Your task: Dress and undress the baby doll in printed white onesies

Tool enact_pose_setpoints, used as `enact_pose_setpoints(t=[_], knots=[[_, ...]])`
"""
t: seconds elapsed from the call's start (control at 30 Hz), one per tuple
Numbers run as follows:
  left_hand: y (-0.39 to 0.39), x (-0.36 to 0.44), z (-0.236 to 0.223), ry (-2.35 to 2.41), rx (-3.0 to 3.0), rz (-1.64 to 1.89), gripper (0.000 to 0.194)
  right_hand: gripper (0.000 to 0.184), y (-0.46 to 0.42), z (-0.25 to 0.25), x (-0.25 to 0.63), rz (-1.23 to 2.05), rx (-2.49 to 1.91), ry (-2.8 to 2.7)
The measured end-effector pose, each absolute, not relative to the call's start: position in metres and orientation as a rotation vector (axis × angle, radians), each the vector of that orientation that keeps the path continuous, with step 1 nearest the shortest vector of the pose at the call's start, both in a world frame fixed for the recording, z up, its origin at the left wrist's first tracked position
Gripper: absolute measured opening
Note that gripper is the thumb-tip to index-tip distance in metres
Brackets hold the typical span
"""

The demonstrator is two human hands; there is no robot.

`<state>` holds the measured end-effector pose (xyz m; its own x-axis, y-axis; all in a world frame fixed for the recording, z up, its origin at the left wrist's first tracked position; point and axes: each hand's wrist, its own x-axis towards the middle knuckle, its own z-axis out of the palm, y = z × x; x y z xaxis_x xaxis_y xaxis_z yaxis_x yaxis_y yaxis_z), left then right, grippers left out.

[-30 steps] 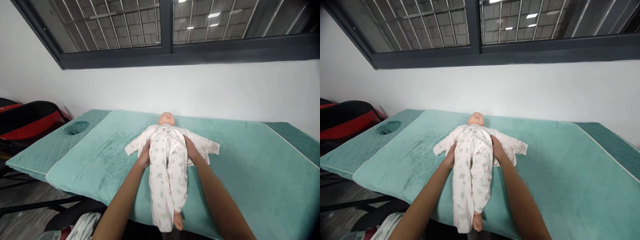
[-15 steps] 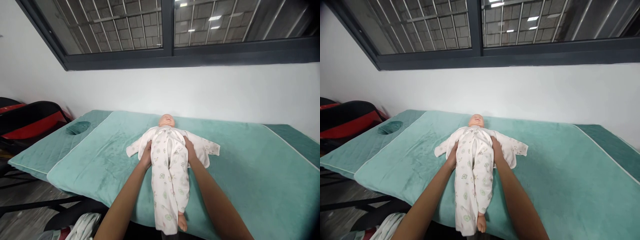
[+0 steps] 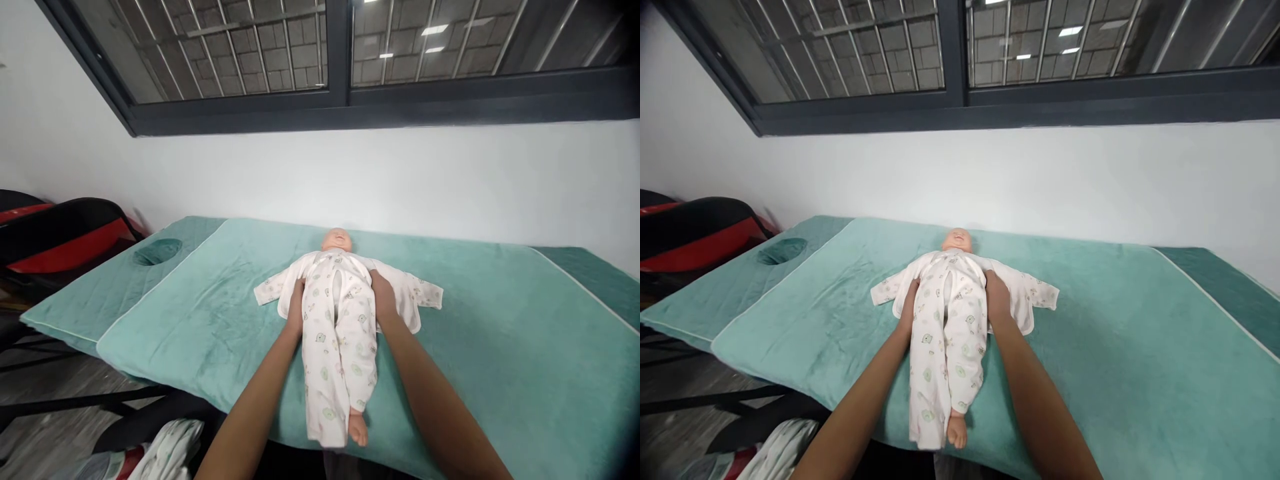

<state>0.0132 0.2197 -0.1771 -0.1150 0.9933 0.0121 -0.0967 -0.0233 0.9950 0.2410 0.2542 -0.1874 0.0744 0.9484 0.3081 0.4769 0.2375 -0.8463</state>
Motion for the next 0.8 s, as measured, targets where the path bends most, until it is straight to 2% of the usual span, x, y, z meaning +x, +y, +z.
enact_pose_setpoints(t=[0.1, 0.2, 0.37, 0.47, 0.63, 0.8], knots=[[0.209, 0.011, -0.178, 1.342, 1.153, 1.476, 0.034, 0.028, 0.247, -0.187, 0.246, 0.525, -1.301, -1.789], [0.190, 0.007, -0.183, 1.413, 1.211, 1.469, 0.027, 0.034, 0.218, -0.186, 0.251, 0.274, -1.298, -2.105], [0.151, -0.001, -0.199, 1.448, 1.753, 1.363, 0.033, 0.037, 0.153, -0.188, 0.258, -0.055, -1.208, -2.370], [0.138, -0.002, -0.204, 1.442, 1.941, 1.218, 0.031, 0.032, 0.137, -0.190, 0.256, -0.094, -1.235, -2.416], [0.134, -0.002, -0.203, 1.309, 1.962, 1.179, 0.031, 0.027, 0.143, -0.186, 0.242, -0.148, -1.492, -2.349], [0.133, -0.002, -0.200, 1.297, 1.976, 1.231, 0.032, 0.026, 0.132, -0.181, 0.247, -0.140, -1.298, -2.432]])
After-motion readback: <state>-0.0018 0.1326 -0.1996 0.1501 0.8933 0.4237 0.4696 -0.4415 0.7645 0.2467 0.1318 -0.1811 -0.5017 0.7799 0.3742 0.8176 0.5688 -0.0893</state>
